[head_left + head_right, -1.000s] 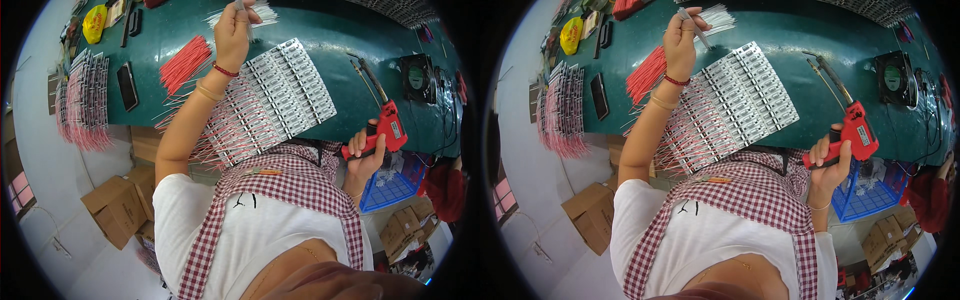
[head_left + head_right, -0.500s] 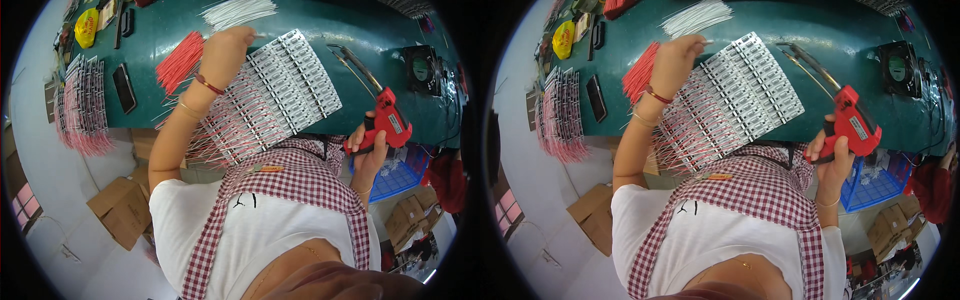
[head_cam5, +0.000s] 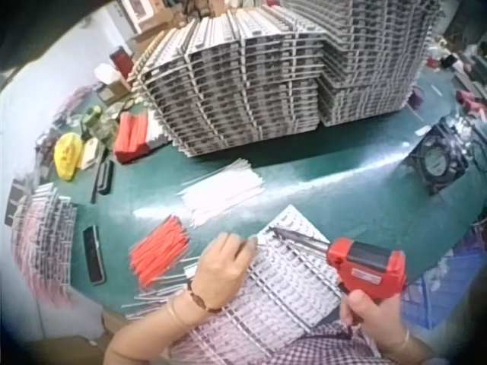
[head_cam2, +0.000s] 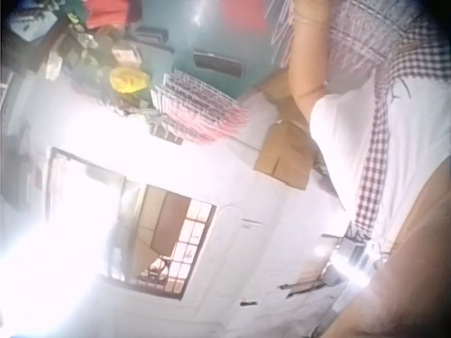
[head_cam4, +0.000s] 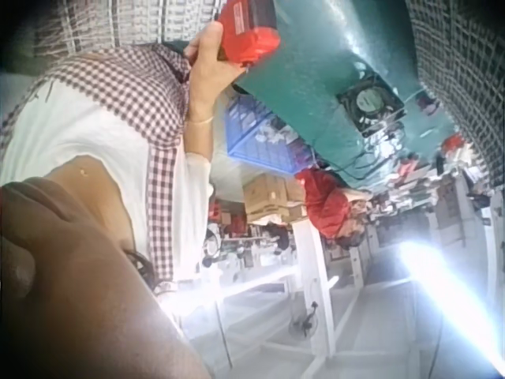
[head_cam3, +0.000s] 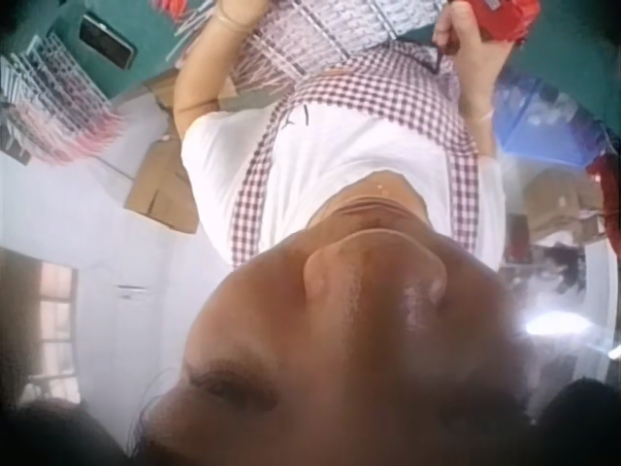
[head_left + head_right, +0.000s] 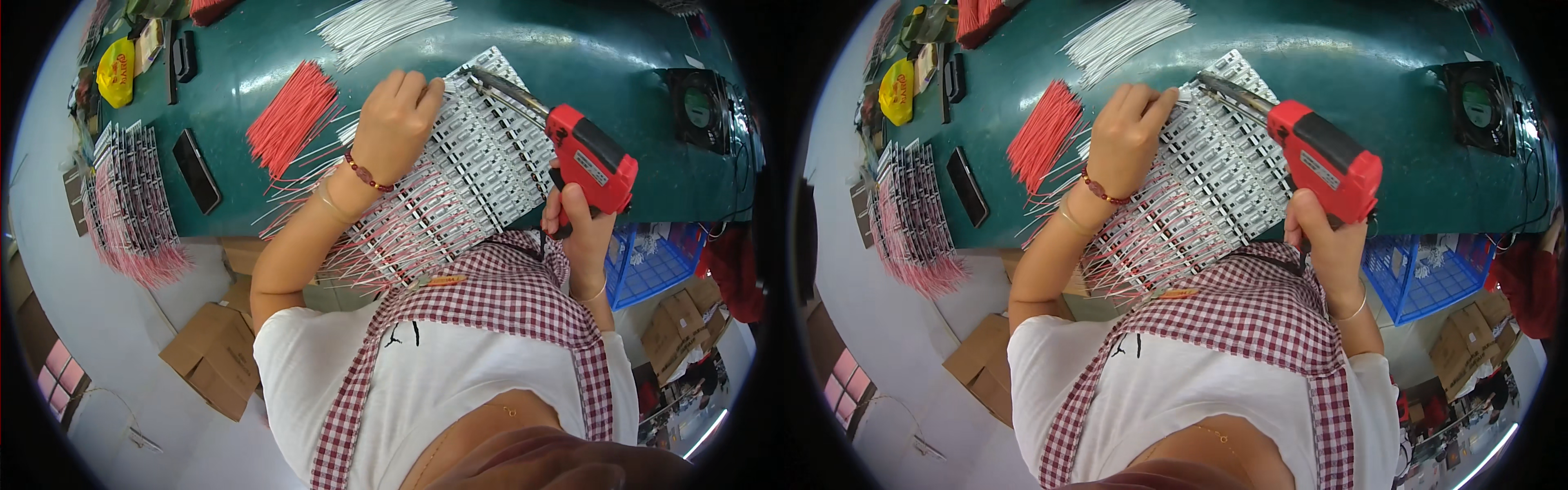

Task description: The person uses a soldering iron to attach red and white wires to a grid of electronic components on a green workbench. They repeatedly pick up individual wires, place them onto the component grid, and apply the soldering iron to secure the connections.

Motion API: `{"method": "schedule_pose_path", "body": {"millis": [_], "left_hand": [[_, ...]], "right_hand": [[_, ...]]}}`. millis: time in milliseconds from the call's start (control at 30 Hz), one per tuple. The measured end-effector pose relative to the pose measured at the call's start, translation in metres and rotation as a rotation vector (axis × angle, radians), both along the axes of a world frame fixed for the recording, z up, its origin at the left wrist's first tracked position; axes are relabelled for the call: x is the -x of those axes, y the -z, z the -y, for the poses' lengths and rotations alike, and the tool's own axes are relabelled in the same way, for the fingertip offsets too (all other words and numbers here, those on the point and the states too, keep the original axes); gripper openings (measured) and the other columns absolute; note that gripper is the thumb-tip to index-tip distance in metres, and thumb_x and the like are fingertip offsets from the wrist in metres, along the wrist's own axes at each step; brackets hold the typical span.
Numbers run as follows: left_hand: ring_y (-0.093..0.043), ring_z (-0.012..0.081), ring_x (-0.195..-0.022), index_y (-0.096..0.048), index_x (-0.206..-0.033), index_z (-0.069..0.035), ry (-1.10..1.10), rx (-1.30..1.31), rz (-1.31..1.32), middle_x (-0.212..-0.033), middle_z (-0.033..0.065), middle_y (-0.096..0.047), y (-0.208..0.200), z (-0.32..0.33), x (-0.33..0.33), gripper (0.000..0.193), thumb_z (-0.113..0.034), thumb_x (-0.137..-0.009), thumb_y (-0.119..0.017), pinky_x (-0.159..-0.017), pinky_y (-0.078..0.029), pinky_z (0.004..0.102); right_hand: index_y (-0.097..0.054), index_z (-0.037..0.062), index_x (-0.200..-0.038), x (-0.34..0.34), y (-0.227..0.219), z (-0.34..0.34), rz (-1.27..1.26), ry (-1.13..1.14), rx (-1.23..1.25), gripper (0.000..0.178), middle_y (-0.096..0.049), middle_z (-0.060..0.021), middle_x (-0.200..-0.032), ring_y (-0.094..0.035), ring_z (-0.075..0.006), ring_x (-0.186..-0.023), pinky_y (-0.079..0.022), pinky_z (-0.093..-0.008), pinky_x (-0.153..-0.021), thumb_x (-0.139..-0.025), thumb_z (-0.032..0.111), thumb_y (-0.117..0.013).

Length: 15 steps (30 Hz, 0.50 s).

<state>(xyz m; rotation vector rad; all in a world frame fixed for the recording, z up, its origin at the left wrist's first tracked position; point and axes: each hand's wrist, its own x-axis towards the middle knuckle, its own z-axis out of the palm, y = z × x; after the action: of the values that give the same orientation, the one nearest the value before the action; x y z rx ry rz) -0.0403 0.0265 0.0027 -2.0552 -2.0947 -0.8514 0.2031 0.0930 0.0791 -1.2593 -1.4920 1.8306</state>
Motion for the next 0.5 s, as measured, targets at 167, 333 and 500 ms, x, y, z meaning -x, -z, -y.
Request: {"method": "schedule_pose_path", "body": {"millis": [167, 333, 500], "left_hand": [[-0.052, 0.0227, -0.07, -0.065, -0.094, -0.001, -0.009, -0.017, 0.025, -0.077, 0.0081, -0.051, 0.002, -0.002, 0.001, 0.028, 0.004, -0.067, -0.059, -0.061, -0.045, 0.0322], [-0.051, 0.0225, -0.069, -0.064, -0.093, -0.001, -0.016, -0.018, 0.041, -0.076, 0.0079, -0.05, 0.003, -0.001, 0.003, 0.026, 0.004, -0.067, -0.059, -0.061, -0.044, 0.0325], [-0.051, 0.0225, -0.069, -0.063, -0.092, -0.001, -0.017, -0.011, 0.043, -0.076, 0.0077, -0.05, 0.002, -0.001, 0.002, 0.025, 0.003, -0.068, -0.058, -0.061, -0.044, 0.0327]], "right_hand": [[-0.054, -0.0071, -0.112, 0.011, 0.0, 0.002, 0.187, -0.043, -0.07, 0.031, -0.053, -0.0039, -0.059, -0.047, -0.0086, -0.046, -0.039, -0.0219, -0.045, -0.091, 0.016, -0.055], [-0.059, -0.0018, -0.092, 0.01, 0.005, 0.005, 0.191, -0.006, -0.057, 0.014, -0.057, -0.0021, -0.063, -0.051, -0.0076, -0.049, -0.041, -0.0216, -0.045, -0.085, 0.01, -0.064], [-0.06, 0.0009, -0.088, 0.01, 0.002, 0.006, 0.212, -0.001, -0.058, 0.016, -0.059, -0.0011, -0.065, -0.053, -0.0071, -0.05, -0.042, -0.0216, -0.046, -0.081, 0.009, -0.072]]}}
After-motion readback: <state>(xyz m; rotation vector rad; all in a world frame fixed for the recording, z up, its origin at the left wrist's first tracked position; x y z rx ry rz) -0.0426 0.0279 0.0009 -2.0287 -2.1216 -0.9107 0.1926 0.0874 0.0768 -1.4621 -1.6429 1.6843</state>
